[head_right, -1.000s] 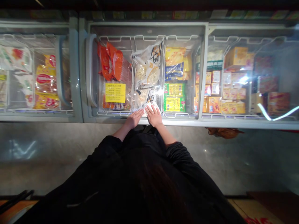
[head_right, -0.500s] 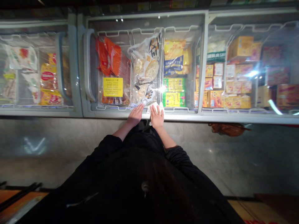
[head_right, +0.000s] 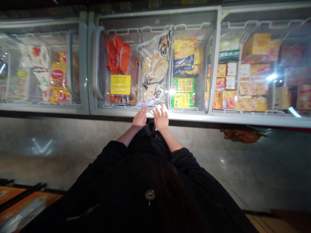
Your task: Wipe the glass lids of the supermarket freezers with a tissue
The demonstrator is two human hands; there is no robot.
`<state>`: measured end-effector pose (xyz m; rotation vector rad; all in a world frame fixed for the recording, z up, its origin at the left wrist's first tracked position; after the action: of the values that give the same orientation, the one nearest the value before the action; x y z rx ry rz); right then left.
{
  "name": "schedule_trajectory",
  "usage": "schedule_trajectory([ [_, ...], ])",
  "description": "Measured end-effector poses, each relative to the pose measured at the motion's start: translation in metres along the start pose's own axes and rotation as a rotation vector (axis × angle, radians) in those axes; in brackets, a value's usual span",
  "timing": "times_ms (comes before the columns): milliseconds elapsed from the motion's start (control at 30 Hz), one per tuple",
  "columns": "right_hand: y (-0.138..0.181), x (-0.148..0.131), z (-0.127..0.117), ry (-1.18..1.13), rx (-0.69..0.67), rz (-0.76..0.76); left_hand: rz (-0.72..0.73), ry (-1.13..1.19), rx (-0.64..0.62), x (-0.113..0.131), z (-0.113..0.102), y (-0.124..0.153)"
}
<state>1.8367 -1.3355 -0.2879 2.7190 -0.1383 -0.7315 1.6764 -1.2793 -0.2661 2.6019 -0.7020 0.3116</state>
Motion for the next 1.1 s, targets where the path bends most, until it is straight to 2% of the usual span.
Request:
schedule_trajectory([
  [67,-0.006,-0.019,0.007,0.019,-0.071,-0.093,-0.007,0.008,0.003,0.003,0.003,0.003],
  [133,-0.011,-0.021,0.007,0.016,-0.088,-0.139,-0.022,0.019,0.002,0.005,0.007,0.006],
  [233,0.000,0.007,-0.002,0.001,-0.010,-0.104,-0.036,0.036,-0.002,0.010,0.010,0.009],
  [333,0.026,0.041,-0.008,-0.004,0.113,0.039,-0.015,0.039,-0.025,0.019,0.013,0.010],
  [400,0.040,0.047,-0.005,-0.018,0.145,0.084,0.007,0.040,-0.038,0.027,0.015,0.010],
  [467,0.044,0.037,0.004,-0.042,0.094,0.020,0.020,0.049,-0.046,0.033,0.015,0.010],
  [600,0.038,0.007,0.018,-0.082,-0.126,-0.176,0.022,0.075,-0.071,0.036,0.012,0.003],
  [833,0.027,0.012,0.005,-0.140,-0.183,-0.153,0.106,0.097,-0.127,0.032,0.003,-0.007],
  [967,0.011,0.019,-0.003,-0.216,-0.148,-0.117,0.164,0.120,-0.140,0.046,0.010,-0.011],
  [1100,0.008,0.042,-0.022,-0.463,0.028,-0.114,0.155,0.151,-0.106,0.067,0.021,-0.025],
])
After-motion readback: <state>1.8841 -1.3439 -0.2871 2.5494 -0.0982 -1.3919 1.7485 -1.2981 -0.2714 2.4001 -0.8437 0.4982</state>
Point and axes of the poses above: each hand's wrist, its own y-axis away from the middle knuckle, its own z-axis out of the palm, x = y × z, the point moved 4 cm from there along -y, towards the middle knuckle, and after that the axes turned 8 degrees about -y, right-handed, at the moved point
